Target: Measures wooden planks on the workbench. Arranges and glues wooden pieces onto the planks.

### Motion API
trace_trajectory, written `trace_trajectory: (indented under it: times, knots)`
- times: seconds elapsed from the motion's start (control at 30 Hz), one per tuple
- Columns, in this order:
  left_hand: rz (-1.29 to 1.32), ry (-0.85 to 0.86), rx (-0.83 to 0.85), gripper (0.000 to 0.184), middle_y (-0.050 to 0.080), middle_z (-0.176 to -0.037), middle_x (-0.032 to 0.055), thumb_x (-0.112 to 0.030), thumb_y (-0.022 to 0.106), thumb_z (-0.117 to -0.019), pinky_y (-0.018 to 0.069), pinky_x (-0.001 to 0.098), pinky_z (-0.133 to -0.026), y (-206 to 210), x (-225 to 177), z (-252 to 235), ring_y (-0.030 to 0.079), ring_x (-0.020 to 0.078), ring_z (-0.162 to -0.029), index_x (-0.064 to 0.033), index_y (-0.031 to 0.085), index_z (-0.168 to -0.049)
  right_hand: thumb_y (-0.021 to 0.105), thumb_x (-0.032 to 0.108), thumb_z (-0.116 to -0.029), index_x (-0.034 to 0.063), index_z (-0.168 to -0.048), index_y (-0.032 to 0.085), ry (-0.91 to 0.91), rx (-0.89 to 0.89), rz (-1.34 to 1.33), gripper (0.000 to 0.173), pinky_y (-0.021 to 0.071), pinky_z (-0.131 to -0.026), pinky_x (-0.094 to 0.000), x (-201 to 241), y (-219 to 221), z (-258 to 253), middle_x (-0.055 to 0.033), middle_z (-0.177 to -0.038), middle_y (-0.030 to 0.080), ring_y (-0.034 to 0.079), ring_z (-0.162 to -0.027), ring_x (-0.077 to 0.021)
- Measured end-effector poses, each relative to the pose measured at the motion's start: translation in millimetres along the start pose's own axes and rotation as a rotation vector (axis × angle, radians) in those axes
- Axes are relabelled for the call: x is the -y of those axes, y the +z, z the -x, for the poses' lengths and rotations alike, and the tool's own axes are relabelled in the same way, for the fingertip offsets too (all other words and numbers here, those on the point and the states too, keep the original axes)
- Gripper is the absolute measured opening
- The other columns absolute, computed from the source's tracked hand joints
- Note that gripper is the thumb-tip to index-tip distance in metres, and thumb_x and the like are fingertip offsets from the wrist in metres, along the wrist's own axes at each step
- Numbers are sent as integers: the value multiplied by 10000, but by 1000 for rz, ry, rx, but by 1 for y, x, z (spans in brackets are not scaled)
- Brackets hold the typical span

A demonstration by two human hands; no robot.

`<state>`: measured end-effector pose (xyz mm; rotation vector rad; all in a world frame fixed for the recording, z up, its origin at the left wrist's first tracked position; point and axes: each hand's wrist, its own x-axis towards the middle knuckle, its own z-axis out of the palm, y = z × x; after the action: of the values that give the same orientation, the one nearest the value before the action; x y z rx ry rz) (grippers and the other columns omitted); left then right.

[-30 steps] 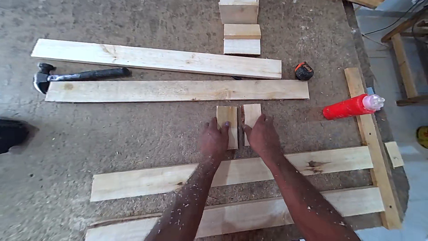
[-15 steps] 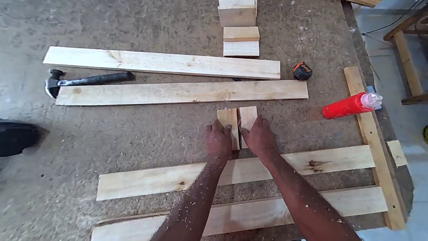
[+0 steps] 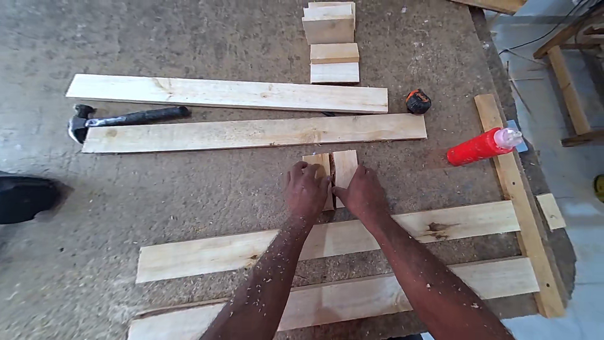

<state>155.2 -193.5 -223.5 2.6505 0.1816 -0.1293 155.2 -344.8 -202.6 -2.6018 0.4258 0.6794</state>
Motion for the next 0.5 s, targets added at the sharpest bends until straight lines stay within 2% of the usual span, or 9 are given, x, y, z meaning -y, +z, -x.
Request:
trace_trajectory:
  times: [0.03,0.1,0.23,0.3,0.33,0.4,0.47,0.5]
  knots:
    - [-17,39,21,348,595,-1363,131,-409,765,-910,483,578,-1022,1,-2,-3,547,371,-1255,-191,743,-1180,788,645,-760,-21,-1409,480,30,8,-3,980,566,-917,-514,4,-1,0,-229,-1322,576,623,-1183,-368]
    - [-46,55,61,293,596,-1343,103,-418,770,-903,489,557,-1008,0,-5,-7,543,352,-1241,-221,762,-1120,782,593,-751,-33,-1340,503,84,5,-6,904,555,-916,-510,12,-3,0,-235,-1281,589,615,-1188,-372]
    - [-116,76,90,262,612,-1329,90,-371,751,-918,487,560,-1003,-3,-11,-10,553,337,-1241,-210,760,-1124,796,551,-734,-28,-1313,517,137,-11,-43,865,547,-908,-527,20,-3,0,-240,-1266,583,602,-1190,-383]
    - [-147,127,89,242,628,-1323,73,-322,722,-938,484,553,-1013,-1,-11,-10,549,323,-1263,-194,759,-1141,811,532,-758,4,-1219,598,87,9,-128,733,576,-840,-527,15,-8,-2,-196,-1143,652,665,-1069,-349]
    - [-143,150,87,240,636,-1310,73,-302,714,-943,485,553,-1014,0,-11,-10,551,322,-1263,-181,757,-1146,813,491,-794,22,-1162,628,57,29,-214,625,584,-802,-536,11,-12,-3,-176,-1062,683,694,-990,-334]
    - [-78,173,79,274,647,-1300,81,-292,688,-954,476,544,-1043,1,-10,-11,558,318,-1261,-152,741,-1184,737,456,-913,33,-1155,626,-7,75,-347,500,583,-800,-538,5,-25,-2,-161,-1010,683,697,-943,-321]
    - [116,169,97,331,667,-1301,89,-267,594,-1011,486,519,-1054,-4,-14,-9,601,278,-1236,-120,694,-1290,644,459,-995,38,-1186,592,-68,80,-465,465,577,-792,-547,-3,-39,5,-163,-972,677,695,-916,-323]
    - [240,141,133,352,691,-1272,66,-288,532,-1051,530,494,-1016,-11,-19,-7,651,225,-1178,-129,666,-1334,619,472,-1009,50,-1211,576,-91,80,-522,470,579,-794,-547,-8,-45,8,-153,-963,684,701,-910,-312]
